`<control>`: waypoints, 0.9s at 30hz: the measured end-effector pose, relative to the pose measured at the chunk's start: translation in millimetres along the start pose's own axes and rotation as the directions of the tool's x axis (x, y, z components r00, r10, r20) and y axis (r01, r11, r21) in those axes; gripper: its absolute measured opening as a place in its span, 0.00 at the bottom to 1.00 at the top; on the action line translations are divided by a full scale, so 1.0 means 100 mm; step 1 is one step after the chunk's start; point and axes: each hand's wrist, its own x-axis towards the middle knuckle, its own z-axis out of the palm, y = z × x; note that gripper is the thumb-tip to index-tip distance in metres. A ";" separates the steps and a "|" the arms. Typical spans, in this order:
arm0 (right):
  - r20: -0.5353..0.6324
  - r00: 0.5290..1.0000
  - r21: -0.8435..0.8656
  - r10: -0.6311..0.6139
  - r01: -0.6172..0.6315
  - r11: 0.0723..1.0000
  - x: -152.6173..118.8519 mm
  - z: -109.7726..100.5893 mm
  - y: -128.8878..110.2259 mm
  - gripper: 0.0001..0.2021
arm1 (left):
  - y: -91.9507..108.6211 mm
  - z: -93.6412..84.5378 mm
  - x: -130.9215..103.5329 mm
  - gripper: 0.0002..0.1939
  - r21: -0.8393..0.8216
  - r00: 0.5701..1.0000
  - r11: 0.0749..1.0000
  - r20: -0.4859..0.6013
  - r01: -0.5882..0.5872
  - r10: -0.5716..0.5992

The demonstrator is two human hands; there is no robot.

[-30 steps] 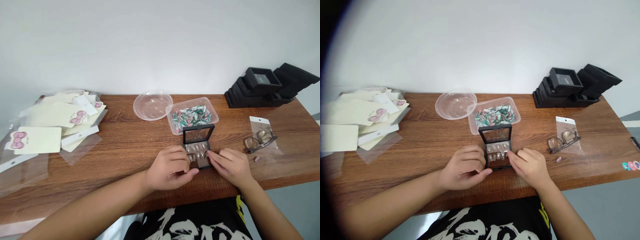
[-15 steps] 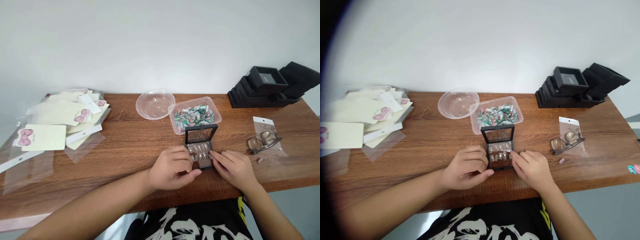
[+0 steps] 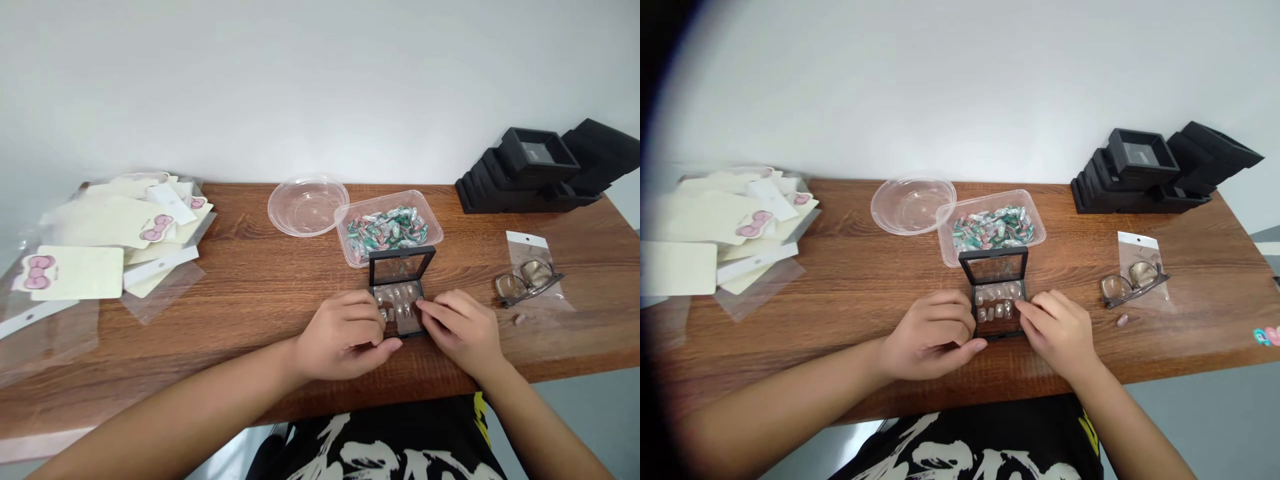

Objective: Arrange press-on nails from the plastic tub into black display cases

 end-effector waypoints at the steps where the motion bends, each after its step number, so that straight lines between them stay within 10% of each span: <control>1: -0.002 1.000 0.019 0.006 -0.006 1.000 0.01 0.00 0.00 0.06 | 0.00 0.00 0.00 0.17 -0.004 1.000 1.000 -0.003 0.001 -0.001; 27: 0.108 0.987 0.241 0.117 -0.140 0.960 0.04 0.01 0.09 0.12 | 0.00 -0.01 -0.01 0.16 0.000 1.000 1.000 0.014 -0.013 0.013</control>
